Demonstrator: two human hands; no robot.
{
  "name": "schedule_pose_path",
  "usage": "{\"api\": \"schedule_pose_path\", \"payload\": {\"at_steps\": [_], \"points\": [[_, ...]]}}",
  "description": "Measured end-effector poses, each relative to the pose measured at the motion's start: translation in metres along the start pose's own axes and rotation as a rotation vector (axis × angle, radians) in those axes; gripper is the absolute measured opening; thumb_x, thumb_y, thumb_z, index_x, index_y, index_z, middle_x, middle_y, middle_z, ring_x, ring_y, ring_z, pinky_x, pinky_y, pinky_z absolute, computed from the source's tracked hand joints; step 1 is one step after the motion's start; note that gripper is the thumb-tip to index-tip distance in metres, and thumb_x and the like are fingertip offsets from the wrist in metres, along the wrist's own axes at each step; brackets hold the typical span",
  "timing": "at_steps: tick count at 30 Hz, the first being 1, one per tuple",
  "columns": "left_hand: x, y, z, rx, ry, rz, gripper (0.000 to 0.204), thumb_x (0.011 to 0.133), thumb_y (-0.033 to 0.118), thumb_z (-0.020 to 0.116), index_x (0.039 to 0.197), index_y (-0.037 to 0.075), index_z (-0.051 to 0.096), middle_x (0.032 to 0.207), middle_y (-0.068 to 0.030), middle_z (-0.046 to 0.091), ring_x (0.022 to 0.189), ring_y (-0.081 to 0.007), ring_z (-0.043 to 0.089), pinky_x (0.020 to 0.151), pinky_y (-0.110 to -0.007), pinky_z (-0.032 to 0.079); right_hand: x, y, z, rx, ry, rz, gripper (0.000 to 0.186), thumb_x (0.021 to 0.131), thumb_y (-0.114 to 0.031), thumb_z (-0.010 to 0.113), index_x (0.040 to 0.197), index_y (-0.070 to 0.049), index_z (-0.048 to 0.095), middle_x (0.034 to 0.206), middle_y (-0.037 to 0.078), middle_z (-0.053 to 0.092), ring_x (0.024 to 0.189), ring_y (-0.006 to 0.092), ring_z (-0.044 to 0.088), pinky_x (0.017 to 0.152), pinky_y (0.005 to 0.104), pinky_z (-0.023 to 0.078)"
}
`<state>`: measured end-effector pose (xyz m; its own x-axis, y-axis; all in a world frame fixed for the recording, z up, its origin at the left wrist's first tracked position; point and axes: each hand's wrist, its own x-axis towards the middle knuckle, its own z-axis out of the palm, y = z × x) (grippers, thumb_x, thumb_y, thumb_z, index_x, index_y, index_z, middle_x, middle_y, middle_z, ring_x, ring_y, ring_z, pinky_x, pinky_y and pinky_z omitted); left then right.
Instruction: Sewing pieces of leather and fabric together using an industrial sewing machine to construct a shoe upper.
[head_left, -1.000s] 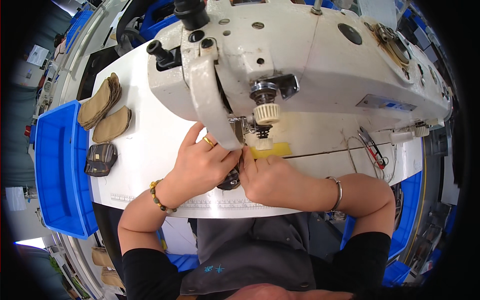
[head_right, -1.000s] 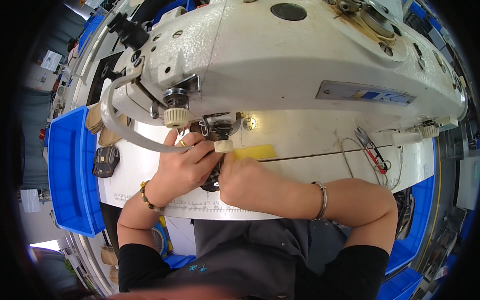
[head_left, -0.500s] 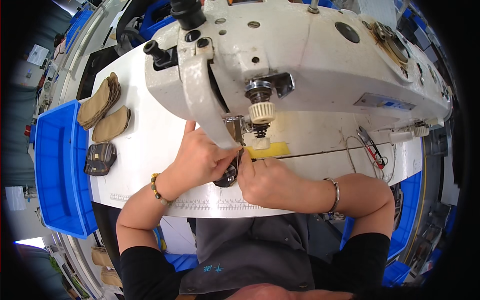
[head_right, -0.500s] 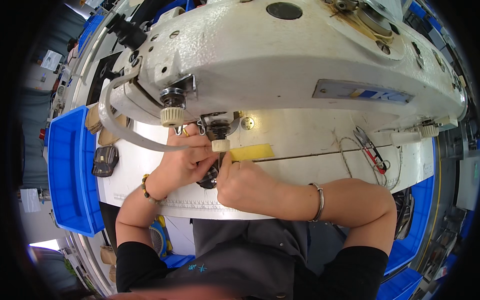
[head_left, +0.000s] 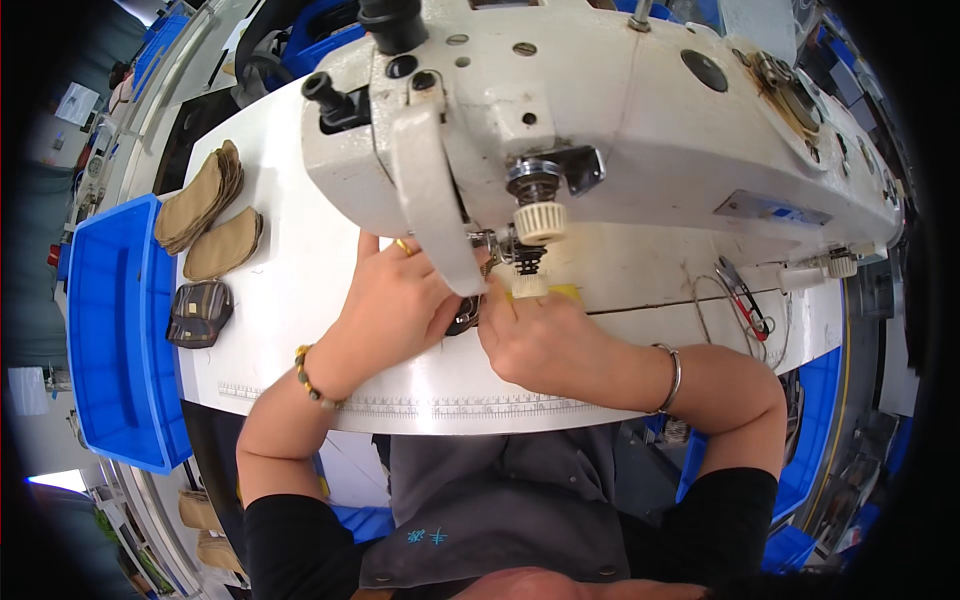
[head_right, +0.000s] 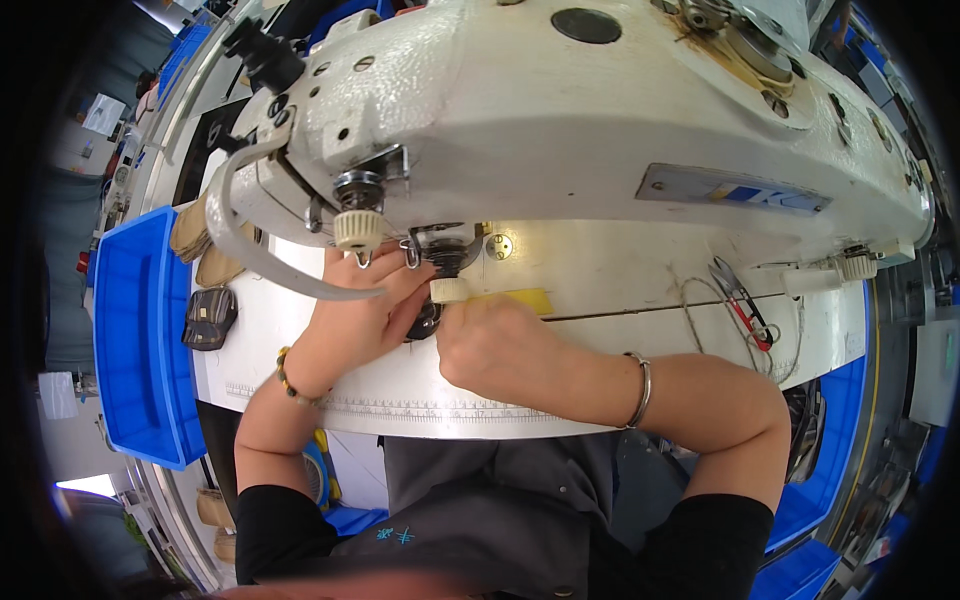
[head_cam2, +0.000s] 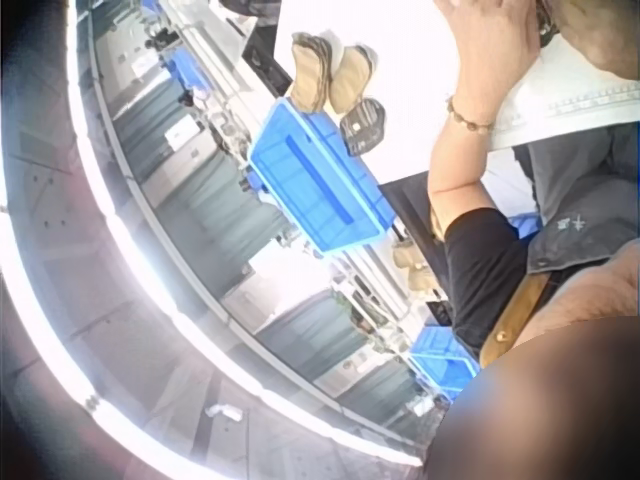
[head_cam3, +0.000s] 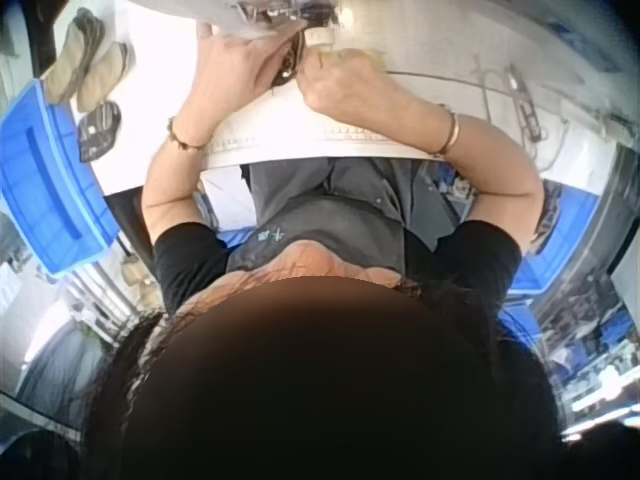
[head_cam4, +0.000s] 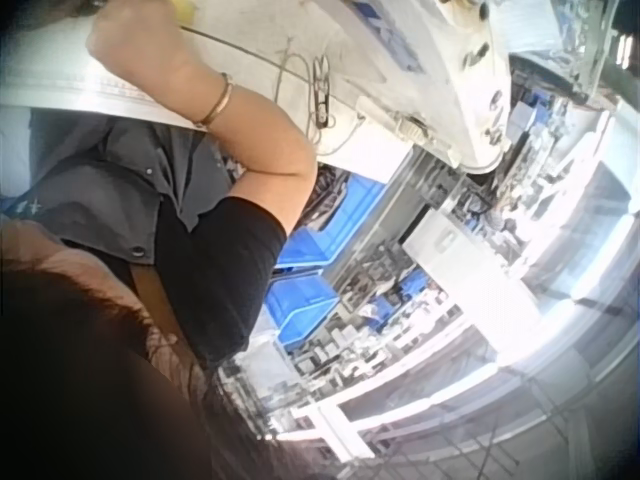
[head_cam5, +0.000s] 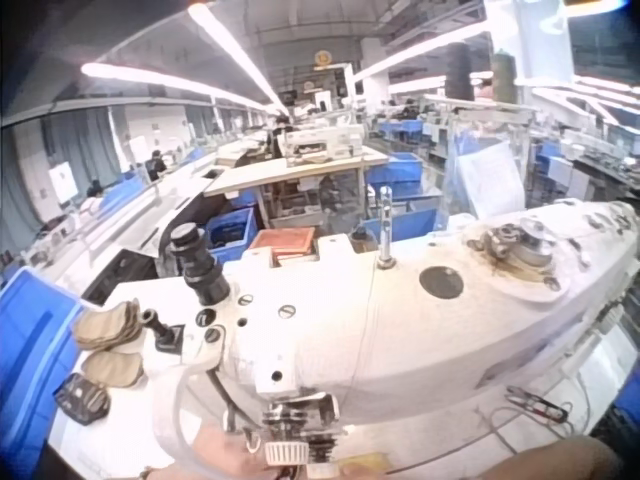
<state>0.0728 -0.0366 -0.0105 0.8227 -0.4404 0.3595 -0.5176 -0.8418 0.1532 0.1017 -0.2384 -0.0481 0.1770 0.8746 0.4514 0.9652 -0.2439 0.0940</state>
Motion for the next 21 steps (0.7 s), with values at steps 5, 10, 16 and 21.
{"api": "schedule_pose_path", "payload": {"at_steps": [5, 10, 16, 21], "points": [[-0.01, 0.033, -0.031, 0.001, -0.062, -0.028, 0.041, 0.071, 0.016, 0.079, 0.11, 0.011, 0.067, 0.076, 0.0016, 0.054, 0.086, -0.0196, 0.059, 0.106, -0.061, 0.026, 0.004, -0.001, -0.006, 0.065, 0.067, 0.044, 0.012, 0.06, -0.013, 0.065, 0.06, -0.003, 0.06, 0.06, 0.006, 0.05, 0.051, 0.0154, 0.052, 0.042, 0.0292, 0.04], [-0.023, 0.037, -0.025, 0.262, -0.124, -0.038, 0.038, 0.071, 0.015, 0.079, 0.107, 0.012, 0.071, 0.083, 0.0029, 0.056, 0.091, -0.0165, 0.059, 0.11, -0.065, 0.022, 0.0, -0.003, -0.005, 0.046, -0.021, 0.033, 0.013, 0.06, -0.013, 0.065, 0.061, -0.002, 0.06, 0.059, 0.006, 0.049, 0.051, 0.0148, 0.053, 0.042, 0.029, 0.04], [-0.026, 0.034, -0.018, 0.302, -0.09, -0.02, 0.036, 0.07, 0.014, 0.079, 0.105, 0.011, 0.074, 0.089, 0.0046, 0.058, 0.095, -0.0151, 0.06, 0.111, -0.068, 0.02, 0.0, -0.004, -0.001, 0.046, -0.052, 0.03, 0.012, 0.062, -0.012, 0.065, 0.061, -0.002, 0.06, 0.057, 0.006, 0.048, 0.049, 0.0148, 0.053, 0.041, 0.0285, 0.04], [-0.019, 0.032, -0.013, 0.246, 0.074, 0.004, 0.035, 0.066, 0.013, 0.08, 0.1, 0.01, 0.075, 0.089, 0.0044, 0.059, 0.09, -0.0156, 0.06, 0.11, -0.064, 0.024, -0.001, -0.004, -0.001, 0.065, -0.013, 0.046, 0.012, 0.062, -0.012, 0.065, 0.062, -0.001, 0.06, 0.058, 0.007, 0.049, 0.049, 0.0155, 0.055, 0.041, 0.0293, 0.043]]}}
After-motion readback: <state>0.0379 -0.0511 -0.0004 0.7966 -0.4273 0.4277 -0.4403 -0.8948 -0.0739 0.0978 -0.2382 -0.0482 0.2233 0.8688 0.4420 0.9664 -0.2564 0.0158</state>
